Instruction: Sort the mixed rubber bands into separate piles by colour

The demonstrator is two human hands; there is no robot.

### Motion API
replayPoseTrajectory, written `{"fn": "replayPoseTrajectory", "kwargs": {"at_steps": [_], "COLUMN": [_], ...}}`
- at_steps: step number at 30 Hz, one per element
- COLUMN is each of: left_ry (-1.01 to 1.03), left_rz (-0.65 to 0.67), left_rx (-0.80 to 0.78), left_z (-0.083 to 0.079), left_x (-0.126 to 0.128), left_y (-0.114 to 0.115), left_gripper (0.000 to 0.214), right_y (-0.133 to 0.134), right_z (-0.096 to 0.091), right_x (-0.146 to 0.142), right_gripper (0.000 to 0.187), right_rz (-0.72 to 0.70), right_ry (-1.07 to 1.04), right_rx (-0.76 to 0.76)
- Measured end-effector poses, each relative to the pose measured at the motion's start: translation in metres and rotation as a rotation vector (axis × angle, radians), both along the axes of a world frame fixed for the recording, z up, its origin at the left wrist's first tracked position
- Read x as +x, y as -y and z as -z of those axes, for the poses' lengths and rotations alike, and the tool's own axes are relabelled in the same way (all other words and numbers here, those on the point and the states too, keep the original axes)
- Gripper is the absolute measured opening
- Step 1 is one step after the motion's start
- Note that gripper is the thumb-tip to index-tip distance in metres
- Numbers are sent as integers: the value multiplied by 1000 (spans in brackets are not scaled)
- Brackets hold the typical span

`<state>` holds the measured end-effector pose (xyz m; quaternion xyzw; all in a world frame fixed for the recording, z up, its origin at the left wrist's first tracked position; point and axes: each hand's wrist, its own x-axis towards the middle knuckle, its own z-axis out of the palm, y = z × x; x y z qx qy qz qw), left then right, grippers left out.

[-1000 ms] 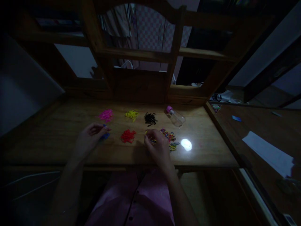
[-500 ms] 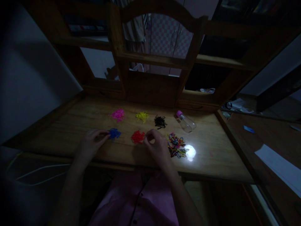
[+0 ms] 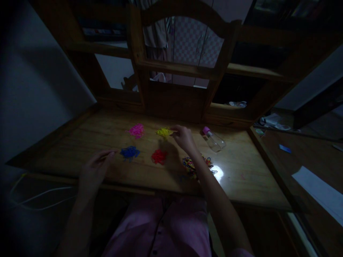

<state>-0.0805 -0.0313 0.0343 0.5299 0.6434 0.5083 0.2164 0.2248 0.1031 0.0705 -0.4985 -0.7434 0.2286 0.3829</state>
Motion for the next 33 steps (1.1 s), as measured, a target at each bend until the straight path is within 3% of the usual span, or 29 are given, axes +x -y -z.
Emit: {"fn": "replayPoseTrajectory", "kwargs": {"at_steps": [4, 7, 11, 14, 18, 22, 27, 33], "left_ry": [39, 55, 46, 38, 25, -34, -151, -369], "left_rz": [-24, 55, 326, 558, 778, 922, 926, 933], "left_rx": [36, 61, 31, -14, -63, -144, -115, -51], "left_z": [-6, -13, -21, -20, -7, 4, 8, 6], "left_x": [16, 42, 91, 127, 155, 163, 170, 178], "left_y": [2, 3, 7, 9, 8, 5, 0, -7], "left_gripper": [24, 19, 18, 17, 15, 21, 29, 18], "right_y": [16, 39, 76, 103, 131, 139, 123, 118], "right_z": [-10, -18, -17, -8, 3, 10, 20, 25], "right_x": [40, 73, 108, 124, 125, 109, 88, 77], "right_gripper": [23, 20, 21, 23, 22, 24, 22, 24], "right_rz": [77, 137, 221, 249, 194, 133, 72, 36], "right_ry": [-95, -188, -273, -175, -27, 93, 230, 235], "right_rx": [17, 15, -33, -65, -135, -132, -27, -6]}}
